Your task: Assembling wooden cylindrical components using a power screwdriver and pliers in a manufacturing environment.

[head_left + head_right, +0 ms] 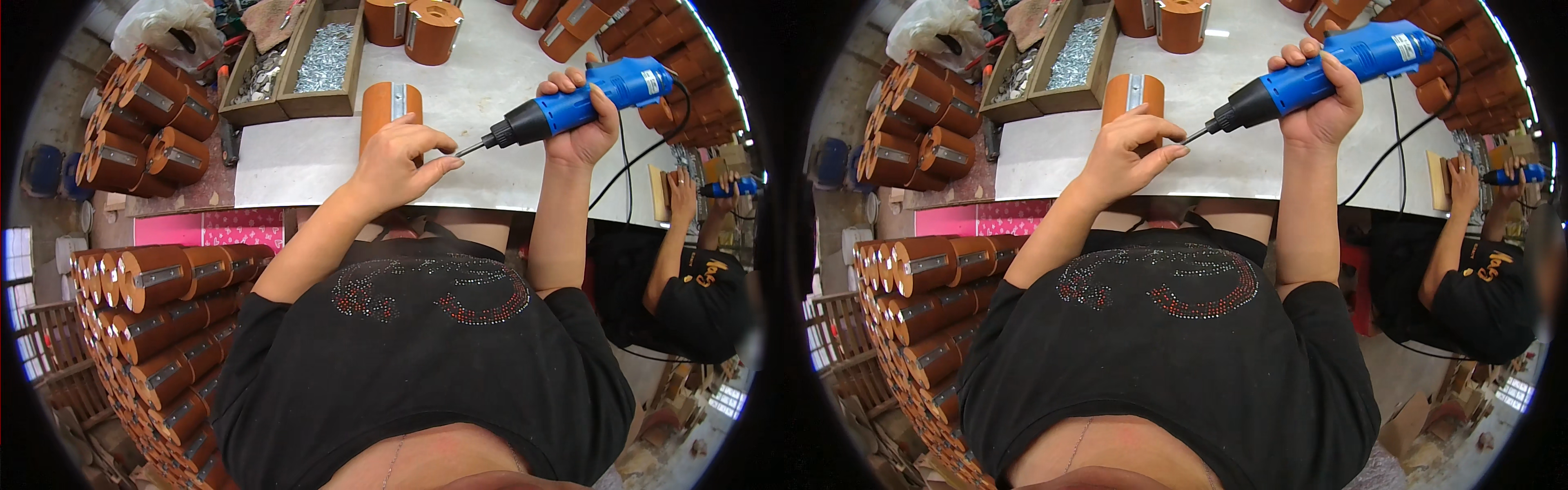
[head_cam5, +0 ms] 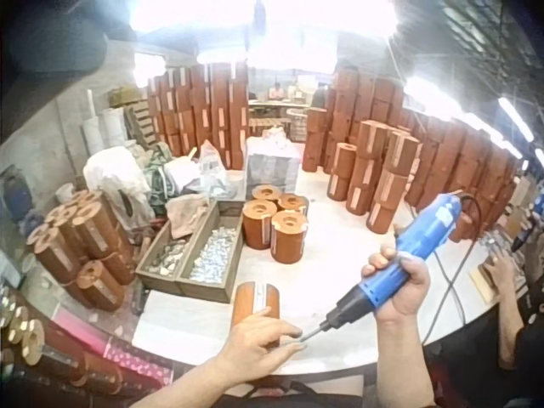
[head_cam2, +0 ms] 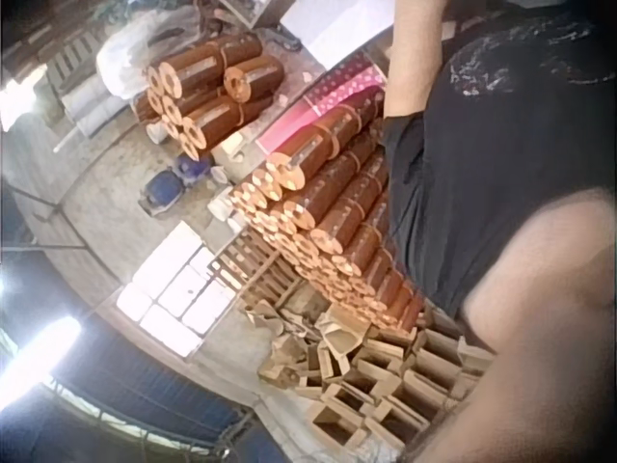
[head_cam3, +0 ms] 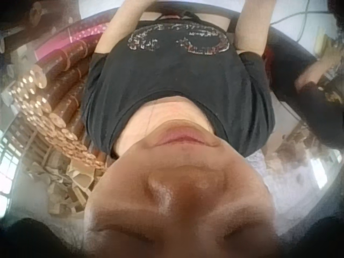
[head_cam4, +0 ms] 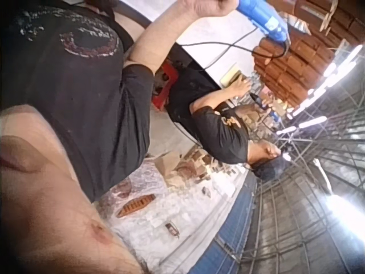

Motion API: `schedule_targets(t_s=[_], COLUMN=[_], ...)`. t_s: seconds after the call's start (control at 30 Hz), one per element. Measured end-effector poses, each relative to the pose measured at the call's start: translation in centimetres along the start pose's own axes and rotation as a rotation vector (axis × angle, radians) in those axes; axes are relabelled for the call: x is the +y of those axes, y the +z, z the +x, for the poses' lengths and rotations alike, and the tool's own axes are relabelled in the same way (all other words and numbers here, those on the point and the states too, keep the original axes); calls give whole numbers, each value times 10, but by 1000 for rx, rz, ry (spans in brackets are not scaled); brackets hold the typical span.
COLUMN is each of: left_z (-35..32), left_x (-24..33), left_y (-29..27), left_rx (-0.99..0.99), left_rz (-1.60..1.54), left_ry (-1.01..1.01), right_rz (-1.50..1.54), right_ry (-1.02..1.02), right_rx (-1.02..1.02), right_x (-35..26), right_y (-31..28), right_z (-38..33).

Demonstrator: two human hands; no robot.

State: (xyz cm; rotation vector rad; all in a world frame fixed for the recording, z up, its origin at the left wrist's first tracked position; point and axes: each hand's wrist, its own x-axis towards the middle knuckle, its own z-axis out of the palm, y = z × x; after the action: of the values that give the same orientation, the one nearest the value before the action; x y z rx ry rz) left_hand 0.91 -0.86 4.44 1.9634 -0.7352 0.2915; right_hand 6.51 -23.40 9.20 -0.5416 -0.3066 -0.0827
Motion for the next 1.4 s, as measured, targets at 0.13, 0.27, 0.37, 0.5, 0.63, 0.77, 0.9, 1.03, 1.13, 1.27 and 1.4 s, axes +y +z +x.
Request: schedule_targets(t_s=[0.13, 0.27, 0.37, 0.5, 0.63, 0.77, 0.9, 1.03, 1.13, 1.27, 1.4], left_z=[1, -2, -2, -12, -22, -28, -31, -28, -26, -21, -22], left_x=[-2, -6, -7, -14, -26, -29, -27, -23, -20, -1, 25], left_y=[4, 0, -5, -10, -18, -20, -20, -19, -20, -18, -14], left_rx=[50, 38, 18, 160, 369, 364, 298, 298, 301, 324, 164], left_rz=[23, -17, -57, -411, -130, 247, 232, 250, 277, 236, -119], left_ry=[29, 56, 30, -159, -35, 90, 35, 53, 82, 122, -10], right_rz=[-51, -24, -49, -26, -22, 7, 98, 95, 109, 114, 116], right_ry=[-85, -65, -77, -106, -136, -139, -101, -91, -88, -73, -50], right_rx=[-42, -46, 7, 74, 152, 175, 148, 148, 154, 134, 99], right_x=[2, 9, 12, 6, -2, -4, -2, -3, -3, -2, 2], right_y=[2, 4, 5, 0, -5, -10, -10, -9, -10, -8, 0], right_z=[-2, -3, -3, 2, 1, -2, 0, -1, -1, -4, -10])
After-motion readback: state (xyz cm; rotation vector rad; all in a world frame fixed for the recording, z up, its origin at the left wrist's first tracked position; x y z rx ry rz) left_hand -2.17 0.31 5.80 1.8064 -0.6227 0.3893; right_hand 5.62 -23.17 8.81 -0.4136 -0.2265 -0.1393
